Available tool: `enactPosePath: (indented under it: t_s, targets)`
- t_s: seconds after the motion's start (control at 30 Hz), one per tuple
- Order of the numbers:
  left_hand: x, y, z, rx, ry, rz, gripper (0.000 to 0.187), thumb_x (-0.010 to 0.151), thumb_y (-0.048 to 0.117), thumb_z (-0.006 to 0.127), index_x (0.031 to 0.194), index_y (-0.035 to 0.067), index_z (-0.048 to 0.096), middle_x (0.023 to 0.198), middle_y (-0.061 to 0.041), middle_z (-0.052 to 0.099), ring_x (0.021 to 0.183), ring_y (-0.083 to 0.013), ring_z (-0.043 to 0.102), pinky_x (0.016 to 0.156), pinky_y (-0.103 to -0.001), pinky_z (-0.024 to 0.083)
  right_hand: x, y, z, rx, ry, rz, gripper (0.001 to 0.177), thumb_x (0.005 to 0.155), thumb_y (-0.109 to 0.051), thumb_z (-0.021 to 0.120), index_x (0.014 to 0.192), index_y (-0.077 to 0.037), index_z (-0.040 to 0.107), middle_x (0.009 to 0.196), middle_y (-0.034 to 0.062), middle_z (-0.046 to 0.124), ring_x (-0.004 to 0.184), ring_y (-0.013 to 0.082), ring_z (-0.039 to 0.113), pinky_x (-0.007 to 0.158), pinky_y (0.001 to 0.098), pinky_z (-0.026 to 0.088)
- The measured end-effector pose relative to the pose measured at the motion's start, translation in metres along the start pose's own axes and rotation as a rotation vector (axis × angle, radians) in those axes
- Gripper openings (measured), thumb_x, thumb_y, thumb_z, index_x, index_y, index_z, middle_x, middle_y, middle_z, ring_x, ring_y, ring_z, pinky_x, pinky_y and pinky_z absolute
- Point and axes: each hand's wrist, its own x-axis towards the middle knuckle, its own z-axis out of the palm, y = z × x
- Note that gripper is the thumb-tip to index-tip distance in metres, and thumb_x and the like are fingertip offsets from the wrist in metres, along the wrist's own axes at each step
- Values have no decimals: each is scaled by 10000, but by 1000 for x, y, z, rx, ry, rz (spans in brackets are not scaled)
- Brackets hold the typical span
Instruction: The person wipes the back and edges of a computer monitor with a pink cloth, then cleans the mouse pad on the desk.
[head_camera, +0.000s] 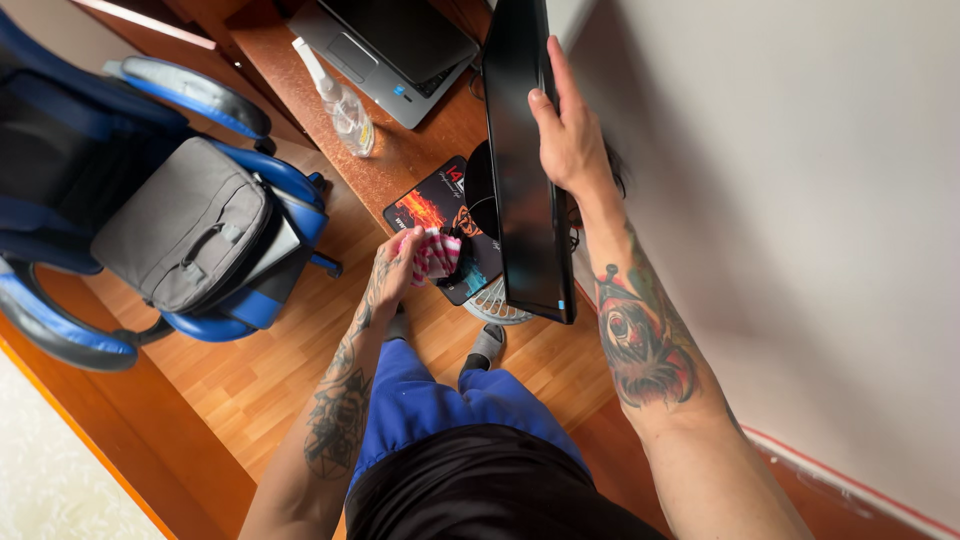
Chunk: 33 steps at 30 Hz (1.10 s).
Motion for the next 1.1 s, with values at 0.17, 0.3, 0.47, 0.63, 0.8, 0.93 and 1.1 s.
enactPosePath:
  t_s: [0.17, 0.3, 0.47, 0.63, 0.8, 0.93, 1.1]
  targets:
    - [52, -17, -19, -170, -89, -19, 471, 1034, 479, 564, 1063, 38, 727, 726, 8, 600, 623, -75, 568, 545, -237, 488, 5, 13, -9, 98, 29, 75, 635, 1079, -203, 540, 1654, -144, 277, 1624, 109, 494, 1258, 178, 496, 1115, 288, 398]
    - [115, -36, -30, -266, -105, -167, 393, 1005, 437, 559, 1041, 62, 673, 689, -43, 597, 547, -153, 556, 481, -299, 488, 4, 26, -18, 251, -16, -65, 612, 1134, -122, 551, 1682, -121, 278, 1715, 29, 388, 1390, 75, 466, 1174, 227, 372]
    - [177, -64, -50, -359, -343, -163, 368, 1054, 326, 477, 1123, 1, 634, 797, -71, 677, 641, -155, 650, 577, -294, 575, -3, -16, -10, -141, 70, -115, 543, 1160, -131, 533, 1648, -87, 299, 1596, 189, 479, 1429, 282, 498, 1151, 370, 407]
    - [214, -55, -25, -320, -354, 57, 288, 1103, 233, 478, 1311, 60, 578, 886, -73, 671, 663, -102, 568, 573, -268, 479, -1, -65, 17, -624, 197, 265, 490, 1155, -285, 572, 1617, -188, 442, 1203, 243, 702, 1097, 470, 645, 900, 516, 523]
    - [250, -10, 18, 64, -125, 604, 325, 1114, 225, 460, 1336, 9, 558, 1103, -138, 714, 943, -165, 688, 796, -342, 589, 4, -62, 16, -535, 267, -58, 338, 1199, -216, 581, 1501, -76, 524, 1209, 246, 691, 1031, 451, 691, 869, 464, 569]
    - [262, -11, 47, 392, -297, 473, 395, 1160, 259, 359, 1380, 70, 627, 1209, -178, 686, 1117, -319, 633, 983, -405, 553, 4, -62, 16, -498, 253, 102, 349, 1176, -191, 561, 1493, -44, 560, 1053, 226, 687, 836, 396, 671, 779, 409, 535]
    - [288, -37, 73, 829, -315, 1182, 427, 1080, 140, 417, 1494, 81, 501, 1554, -123, 556, 1562, -302, 376, 1342, -475, 292, -2, -49, 15, -546, 250, -28, 248, 1173, -133, 527, 1309, 65, 589, 916, 209, 644, 838, 343, 669, 794, 388, 537]
